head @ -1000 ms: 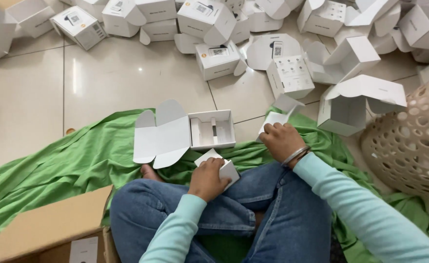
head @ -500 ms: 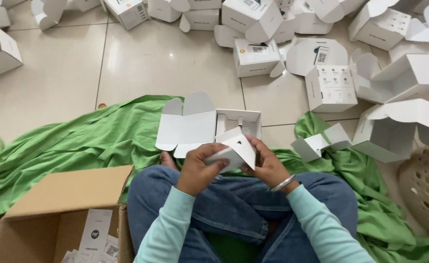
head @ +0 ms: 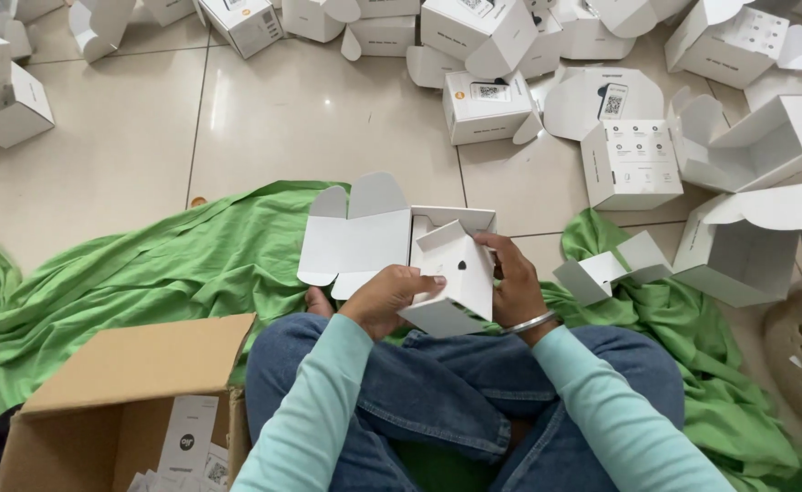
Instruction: The person folds boxes and inserts small instruction papers into them as part of the packaging process.
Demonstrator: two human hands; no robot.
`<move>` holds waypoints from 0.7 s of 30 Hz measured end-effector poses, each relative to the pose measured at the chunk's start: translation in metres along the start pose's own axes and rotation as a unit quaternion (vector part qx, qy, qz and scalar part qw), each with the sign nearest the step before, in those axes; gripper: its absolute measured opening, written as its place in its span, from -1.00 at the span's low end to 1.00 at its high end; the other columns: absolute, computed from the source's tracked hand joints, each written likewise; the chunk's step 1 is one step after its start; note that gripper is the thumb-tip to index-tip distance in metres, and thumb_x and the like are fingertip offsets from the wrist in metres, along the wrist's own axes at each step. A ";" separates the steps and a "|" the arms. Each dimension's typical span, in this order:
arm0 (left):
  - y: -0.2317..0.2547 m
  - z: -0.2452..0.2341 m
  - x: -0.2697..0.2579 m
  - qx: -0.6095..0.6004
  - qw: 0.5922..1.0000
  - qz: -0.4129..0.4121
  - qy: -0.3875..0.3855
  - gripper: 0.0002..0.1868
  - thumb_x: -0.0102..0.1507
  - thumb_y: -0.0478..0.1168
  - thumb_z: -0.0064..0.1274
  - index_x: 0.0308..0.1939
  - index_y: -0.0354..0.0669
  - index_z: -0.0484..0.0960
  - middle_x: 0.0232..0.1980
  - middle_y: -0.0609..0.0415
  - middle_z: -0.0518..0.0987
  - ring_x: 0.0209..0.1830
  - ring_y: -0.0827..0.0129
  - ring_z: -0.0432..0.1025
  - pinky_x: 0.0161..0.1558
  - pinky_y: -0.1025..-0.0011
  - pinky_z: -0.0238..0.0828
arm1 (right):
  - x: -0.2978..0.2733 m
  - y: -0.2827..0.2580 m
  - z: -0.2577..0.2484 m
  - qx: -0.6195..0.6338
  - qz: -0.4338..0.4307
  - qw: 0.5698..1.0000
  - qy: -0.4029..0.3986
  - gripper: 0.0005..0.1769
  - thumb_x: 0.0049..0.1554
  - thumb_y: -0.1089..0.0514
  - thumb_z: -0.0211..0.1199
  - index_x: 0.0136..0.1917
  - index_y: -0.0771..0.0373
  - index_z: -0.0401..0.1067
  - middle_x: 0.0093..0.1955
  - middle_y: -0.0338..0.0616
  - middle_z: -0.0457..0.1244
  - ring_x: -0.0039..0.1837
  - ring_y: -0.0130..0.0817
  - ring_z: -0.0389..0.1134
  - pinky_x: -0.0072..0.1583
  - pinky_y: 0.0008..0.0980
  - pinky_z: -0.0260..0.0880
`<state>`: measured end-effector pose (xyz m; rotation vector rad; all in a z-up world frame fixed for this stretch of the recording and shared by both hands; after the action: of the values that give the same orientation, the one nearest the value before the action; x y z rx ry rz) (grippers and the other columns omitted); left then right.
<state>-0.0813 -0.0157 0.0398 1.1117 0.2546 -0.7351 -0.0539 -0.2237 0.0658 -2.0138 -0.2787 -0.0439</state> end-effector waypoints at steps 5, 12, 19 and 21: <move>0.034 -0.023 0.011 0.096 0.960 0.210 0.162 -0.68 0.18 -0.26 0.21 -0.03 -0.38 0.66 -0.17 -0.04 0.72 -0.27 0.37 0.57 -0.17 0.42 0.52 | 0.017 0.027 -0.017 -0.186 -0.078 0.977 -0.067 -0.12 0.05 0.22 0.34 0.60 0.12 0.14 0.52 0.10 0.19 0.48 -0.04 0.25 0.40 -0.17 0.37; 0.044 0.010 0.029 0.362 0.890 0.210 0.182 -0.71 0.21 -0.22 0.22 -0.04 -0.30 0.65 -0.13 -0.04 0.71 -0.20 0.31 0.58 -0.10 0.38 0.50 | 0.010 -0.049 0.006 -0.294 -0.234 0.925 -0.057 0.76 -0.47 -0.48 0.63 0.60 0.37 -0.35 0.63 0.34 -0.30 0.63 0.32 -0.31 0.54 0.15 -0.20; 0.055 0.005 0.042 0.257 0.917 0.269 0.143 -0.68 0.21 -0.25 0.17 0.03 -0.26 0.64 -0.12 -0.04 0.71 -0.15 0.32 0.59 -0.08 0.38 0.54 | 0.056 -0.053 0.001 -0.302 -0.267 0.911 -0.091 0.61 -0.32 -0.27 0.64 0.64 0.35 -0.30 0.61 0.22 -0.16 0.66 0.27 -0.19 0.59 0.11 -0.11; 0.063 0.006 0.045 0.254 0.913 0.288 0.137 -0.70 0.23 -0.26 0.16 0.02 -0.28 0.62 -0.11 -0.02 0.70 -0.16 0.34 0.60 -0.06 0.37 0.55 | 0.064 -0.060 0.000 -0.285 -0.322 0.897 -0.099 0.58 -0.34 -0.23 0.64 0.61 0.41 -0.27 0.60 0.34 -0.15 0.62 0.32 -0.16 0.57 0.12 -0.09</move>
<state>-0.0079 -0.0244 0.0635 1.6911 -0.0458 -0.1031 -0.0045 -0.1876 0.1286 -2.4123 -1.1729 -0.3776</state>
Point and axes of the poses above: each hand's wrist, its own x-axis towards the middle knuckle, its own z-axis out of the palm, y = z × x, the point moved 5 cm from there along x, towards the middle knuckle
